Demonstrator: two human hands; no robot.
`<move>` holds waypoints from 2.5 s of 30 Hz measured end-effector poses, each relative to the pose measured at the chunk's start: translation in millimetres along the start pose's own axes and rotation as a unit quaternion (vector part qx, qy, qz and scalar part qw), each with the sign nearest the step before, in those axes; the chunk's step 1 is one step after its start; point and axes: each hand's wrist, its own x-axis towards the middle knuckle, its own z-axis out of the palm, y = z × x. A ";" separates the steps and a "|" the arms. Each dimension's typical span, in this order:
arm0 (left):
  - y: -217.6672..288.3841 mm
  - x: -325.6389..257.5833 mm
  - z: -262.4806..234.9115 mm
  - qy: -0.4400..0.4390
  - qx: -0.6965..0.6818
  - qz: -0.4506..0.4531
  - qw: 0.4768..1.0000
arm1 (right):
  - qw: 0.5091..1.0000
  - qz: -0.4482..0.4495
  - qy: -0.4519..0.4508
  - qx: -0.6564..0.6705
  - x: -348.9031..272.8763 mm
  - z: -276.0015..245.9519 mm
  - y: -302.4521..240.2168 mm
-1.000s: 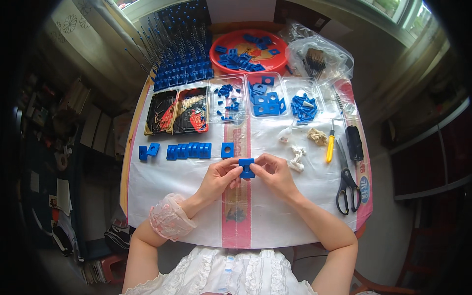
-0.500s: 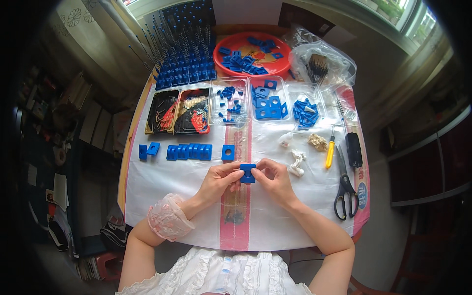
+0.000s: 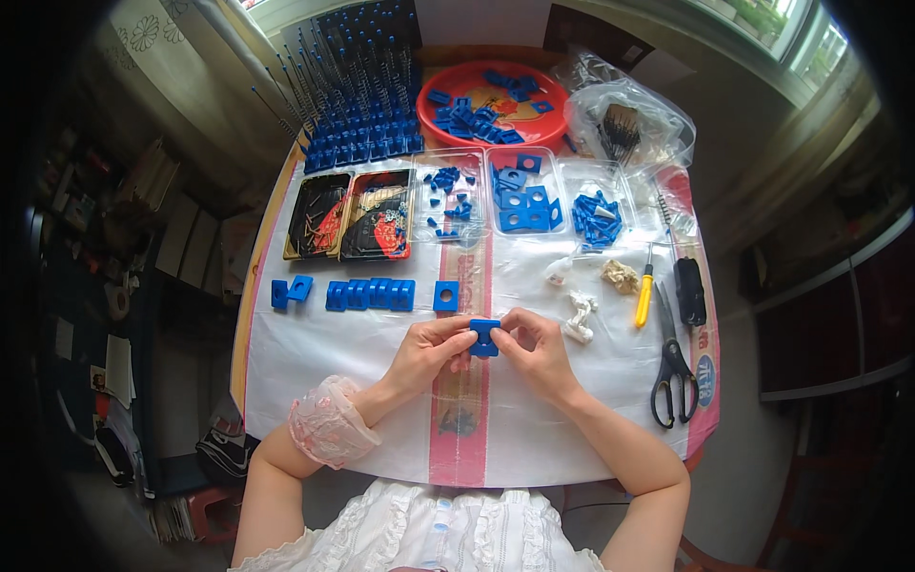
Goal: Assembling small blue plastic components by applying adhesive and joining parts.
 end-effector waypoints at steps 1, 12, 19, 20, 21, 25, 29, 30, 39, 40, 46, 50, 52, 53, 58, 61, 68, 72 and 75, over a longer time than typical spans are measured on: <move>-0.3 0.5 0.2 0.000 0.001 -0.001 1.000 | 1.000 0.002 0.000 -0.001 -0.4 -0.2 -0.8; -1.4 0.7 0.4 0.008 0.000 -0.003 1.000 | 1.000 0.004 0.005 -0.013 -0.1 2.1 -6.3; -1.4 0.6 -1.1 0.003 -0.002 0.015 1.000 | 1.000 0.009 0.001 -0.012 -1.1 2.7 -6.4; -1.5 0.3 -1.8 0.005 0.003 0.014 1.000 | 1.000 0.008 0.000 -0.010 -0.9 3.6 -5.5; -2.0 0.4 -1.6 0.006 0.007 0.013 1.000 | 1.000 0.007 -0.001 -0.009 -1.0 3.4 -4.2; -0.7 0.0 0.4 0.004 -0.013 0.009 1.000 | 1.000 -0.002 0.002 0.001 -1.0 3.6 -3.3; 1.3 -0.4 -0.4 0.001 -0.006 0.006 1.000 | 1.000 -0.001 -0.001 -0.017 -0.6 1.3 -1.1; 0.7 0.1 -0.3 -0.002 -0.002 0.006 1.000 | 1.000 -0.001 0.000 -0.020 -0.7 0.3 0.4; 1.6 0.8 1.5 0.013 -0.006 -0.011 1.000 | 1.000 0.006 0.002 -0.011 -0.8 0.3 -1.1; 2.1 0.6 1.4 0.015 -0.005 -0.012 1.000 | 1.000 0.008 0.000 -0.014 -0.7 0.1 -1.4; 3.1 0.2 1.5 0.009 -0.013 -0.012 1.000 | 1.000 0.000 0.001 -0.020 -0.9 0.4 -0.6; -0.7 0.9 0.2 0.008 -0.023 -0.013 1.000 | 1.000 0.011 -0.002 -0.009 -1.0 0.1 -0.8; -0.4 1.8 -0.1 0.002 -0.032 -0.014 0.999 | 1.000 0.011 -0.003 -0.005 -0.5 0.1 -0.6; -0.5 1.9 -0.4 -0.002 -0.035 -0.015 0.999 | 1.000 0.009 -0.002 -0.002 -1.0 0.7 -0.2; -3.3 3.1 -2.4 -0.015 -0.050 -0.018 0.998 | 1.000 0.012 -0.007 0.020 -0.9 1.5 7.6; -1.2 3.2 -3.8 -0.027 -0.048 -0.021 0.998 | 1.000 0.011 -0.003 0.011 -1.2 2.0 3.8; 0.0 2.3 -3.7 -0.042 -0.003 -0.009 0.999 | 1.000 0.011 0.005 0.004 -0.5 1.4 0.0; -3.1 2.3 -4.9 -0.048 -0.018 -0.005 0.999 | 1.000 0.013 0.005 0.003 -0.7 0.8 -2.1; -4.1 2.7 -5.3 -0.049 -0.019 -0.008 0.999 | 1.000 0.010 0.006 0.010 -0.5 1.3 -2.5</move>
